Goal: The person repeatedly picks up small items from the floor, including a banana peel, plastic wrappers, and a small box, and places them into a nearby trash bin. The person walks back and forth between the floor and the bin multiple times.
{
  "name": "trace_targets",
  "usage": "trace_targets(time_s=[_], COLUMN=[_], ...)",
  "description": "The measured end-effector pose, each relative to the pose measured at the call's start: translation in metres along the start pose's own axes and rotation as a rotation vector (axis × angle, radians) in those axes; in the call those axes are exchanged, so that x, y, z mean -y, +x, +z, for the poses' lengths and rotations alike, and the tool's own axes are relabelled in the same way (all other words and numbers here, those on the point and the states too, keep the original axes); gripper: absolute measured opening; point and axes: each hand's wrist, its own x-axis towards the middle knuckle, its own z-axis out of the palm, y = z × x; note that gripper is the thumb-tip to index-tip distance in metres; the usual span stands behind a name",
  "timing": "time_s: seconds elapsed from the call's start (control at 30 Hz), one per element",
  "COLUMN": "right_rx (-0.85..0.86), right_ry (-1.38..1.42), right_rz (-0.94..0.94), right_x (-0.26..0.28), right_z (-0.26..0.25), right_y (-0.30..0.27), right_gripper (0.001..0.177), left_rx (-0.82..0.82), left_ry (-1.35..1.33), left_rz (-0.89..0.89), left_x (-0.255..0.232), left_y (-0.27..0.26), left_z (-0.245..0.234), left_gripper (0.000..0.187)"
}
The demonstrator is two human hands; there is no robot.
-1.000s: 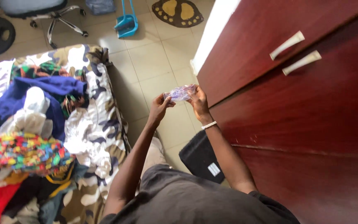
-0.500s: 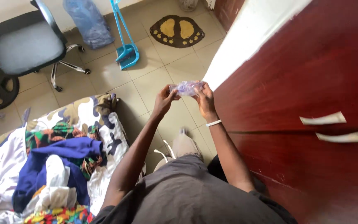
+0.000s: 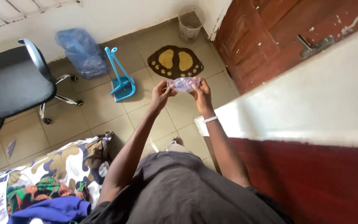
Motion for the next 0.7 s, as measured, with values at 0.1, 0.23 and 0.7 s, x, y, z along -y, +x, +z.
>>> trace_targets(time_s=[0.1,0.23,0.7], right_rx=[-0.033,-0.088,-0.355], right_ry=[-0.009,-0.057,-0.018], right_rz=[0.011,0.005,0.067], right_x=[0.011,0.01,-0.014], right_z=[0.001,-0.01,-0.062], right_y=[0.068,0.148,0.42], right_gripper=[0.026,0.024,0.02], left_rx=[0.005,0.03,0.246], left_ry=[-0.021,-0.014,0.2], left_rz=[0.003,-0.026,-0.163], left_x=[-0.014,-0.005,0.034], left_y=[0.067,0.158,0.485], left_z=[0.001,-0.004,-0.035], left_gripper=[0.029,0.028,0.031])
